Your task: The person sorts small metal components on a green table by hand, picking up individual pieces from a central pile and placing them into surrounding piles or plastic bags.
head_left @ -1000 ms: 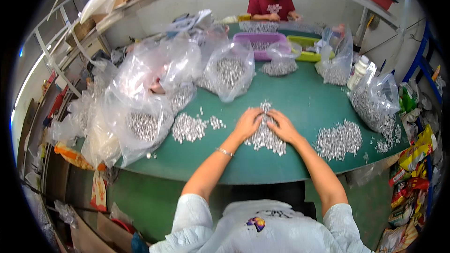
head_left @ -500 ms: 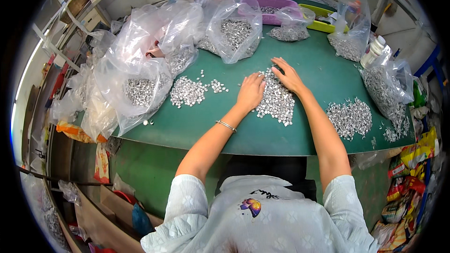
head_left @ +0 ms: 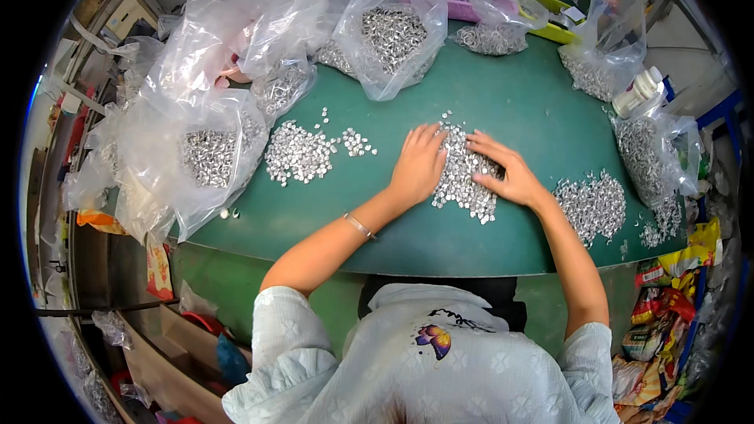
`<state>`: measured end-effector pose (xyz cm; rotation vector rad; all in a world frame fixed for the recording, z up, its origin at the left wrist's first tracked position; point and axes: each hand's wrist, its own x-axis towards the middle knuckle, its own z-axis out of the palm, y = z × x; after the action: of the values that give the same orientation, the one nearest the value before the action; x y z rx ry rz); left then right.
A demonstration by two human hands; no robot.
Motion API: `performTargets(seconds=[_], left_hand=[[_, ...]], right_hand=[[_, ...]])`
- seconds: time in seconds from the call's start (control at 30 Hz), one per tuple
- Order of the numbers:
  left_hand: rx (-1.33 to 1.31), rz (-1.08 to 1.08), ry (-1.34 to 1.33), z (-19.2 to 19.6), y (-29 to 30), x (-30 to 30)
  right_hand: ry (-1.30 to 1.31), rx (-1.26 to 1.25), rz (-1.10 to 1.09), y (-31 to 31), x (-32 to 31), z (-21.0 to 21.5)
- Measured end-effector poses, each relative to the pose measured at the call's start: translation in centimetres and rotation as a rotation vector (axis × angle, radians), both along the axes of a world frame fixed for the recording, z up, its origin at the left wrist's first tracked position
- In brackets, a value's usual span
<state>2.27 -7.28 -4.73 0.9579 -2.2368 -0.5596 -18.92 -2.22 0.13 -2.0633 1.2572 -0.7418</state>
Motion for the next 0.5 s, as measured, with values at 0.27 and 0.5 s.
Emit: performTargets(seconds=[0.27,0.5], left_hand=[[-0.071,-0.041,-0.119,0.5,-4.3,-1.4],[0.099,-0.346,-0.033,1.6,-2.1,0.2]], right_hand=[[0.226,-0.164,-0.135,-0.9,0.4,-1.3],[0.057,-0.058,-0.069,0.1,1.1,-1.8]])
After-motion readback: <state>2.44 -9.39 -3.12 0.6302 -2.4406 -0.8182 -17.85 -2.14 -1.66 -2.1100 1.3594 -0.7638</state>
